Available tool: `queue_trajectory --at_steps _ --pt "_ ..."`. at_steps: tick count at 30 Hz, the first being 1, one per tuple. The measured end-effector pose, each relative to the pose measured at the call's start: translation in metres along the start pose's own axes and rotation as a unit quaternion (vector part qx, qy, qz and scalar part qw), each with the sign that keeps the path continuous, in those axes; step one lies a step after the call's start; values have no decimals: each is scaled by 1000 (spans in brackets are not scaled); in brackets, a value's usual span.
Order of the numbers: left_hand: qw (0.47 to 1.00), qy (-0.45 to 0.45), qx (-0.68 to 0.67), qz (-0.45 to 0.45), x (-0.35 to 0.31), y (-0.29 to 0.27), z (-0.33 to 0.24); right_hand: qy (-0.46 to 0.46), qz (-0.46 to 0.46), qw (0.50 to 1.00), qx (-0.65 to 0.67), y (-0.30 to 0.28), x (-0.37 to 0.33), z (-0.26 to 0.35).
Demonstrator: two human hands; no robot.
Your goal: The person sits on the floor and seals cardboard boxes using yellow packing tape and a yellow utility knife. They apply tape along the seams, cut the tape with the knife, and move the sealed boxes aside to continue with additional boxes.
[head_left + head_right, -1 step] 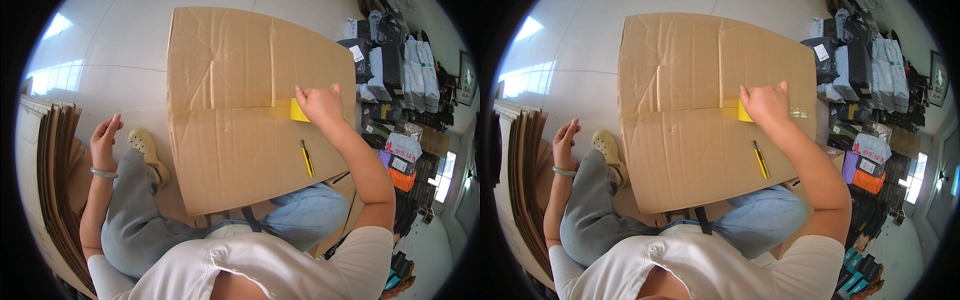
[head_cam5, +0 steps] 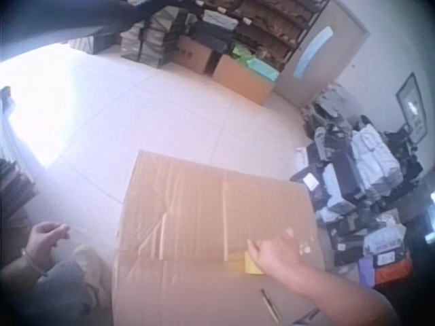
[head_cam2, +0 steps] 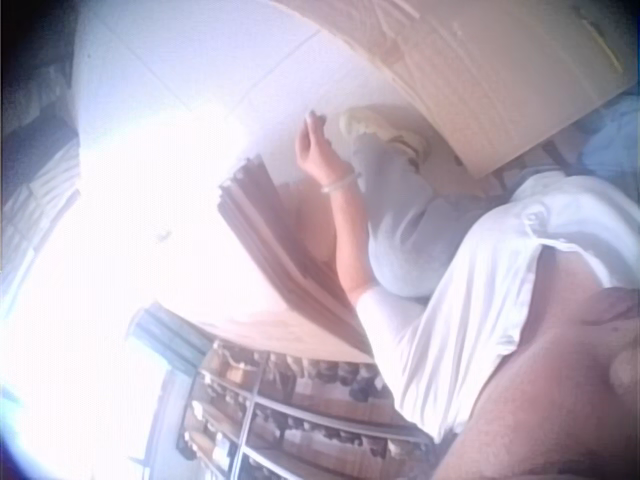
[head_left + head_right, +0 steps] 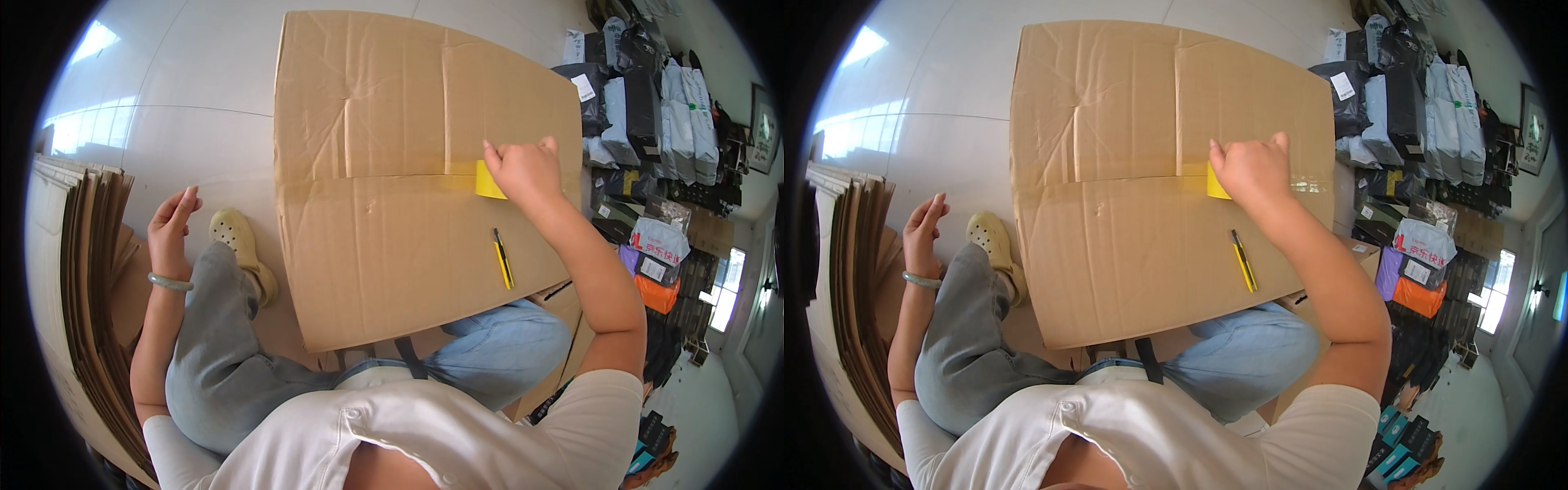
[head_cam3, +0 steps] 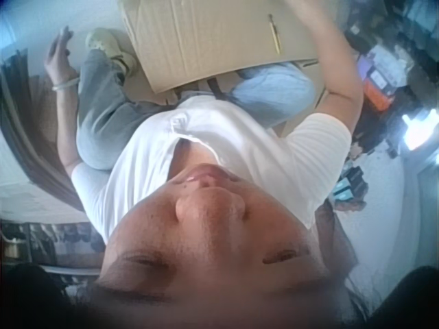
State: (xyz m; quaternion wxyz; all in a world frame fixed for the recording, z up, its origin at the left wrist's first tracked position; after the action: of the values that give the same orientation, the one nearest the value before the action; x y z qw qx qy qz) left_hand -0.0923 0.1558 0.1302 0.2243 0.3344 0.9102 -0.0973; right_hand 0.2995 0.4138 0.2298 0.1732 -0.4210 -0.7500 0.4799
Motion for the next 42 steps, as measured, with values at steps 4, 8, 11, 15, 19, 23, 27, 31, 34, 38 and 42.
queue_trajectory --at_steps 4,8,11,15,19,23,27,31,34,38,42 --pt "1000 -1 -2 -3 -2 -1 1 -6 3 1000 -10 -3 3 1" --pt "1000 -7 0 -4 -2 -1 1 -12 -8 1000 -10 -2 5 2" --pt "1000 -12 -2 -4 0 -2 2 -16 -5 1000 -19 0 7 5" --pt "1000 -18 9 -8 -1 -2 1 -16 9 999 -31 -3 9 9" --pt "1000 -23 15 -10 -1 -4 3 -21 23 999 -40 -4 12 14" --pt "999 -36 8 -15 -3 -2 4 -12 14 998 -53 3 15 19" --pt "999 -33 -1 7 -3 0 5 -9 39 997 -66 2 13 22" --pt "999 -48 -9 6 -2 1 7 -9 79 994 -80 -7 15 26" --pt "998 -51 -33 10 5 2 18 -16 56 995 -83 -8 15 29" --pt "995 -91 -36 19 18 6 39 -17 48 989 -140 -4 18 36" --pt "991 -124 -35 37 28 14 61 -14 72 981 -179 -17 23 54"
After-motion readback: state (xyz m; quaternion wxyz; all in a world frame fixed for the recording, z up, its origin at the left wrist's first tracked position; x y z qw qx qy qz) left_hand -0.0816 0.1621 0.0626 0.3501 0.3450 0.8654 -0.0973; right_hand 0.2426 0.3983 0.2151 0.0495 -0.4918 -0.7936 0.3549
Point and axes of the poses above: each hand's wrist, its own x-axis towards the middle knuckle, its own y-axis out of the palm, z = x × y, the point moved 2 cm from there along x, towards the middle knuckle, and after that the axes turned 15 degrees about -x, right-handed, at the moved point
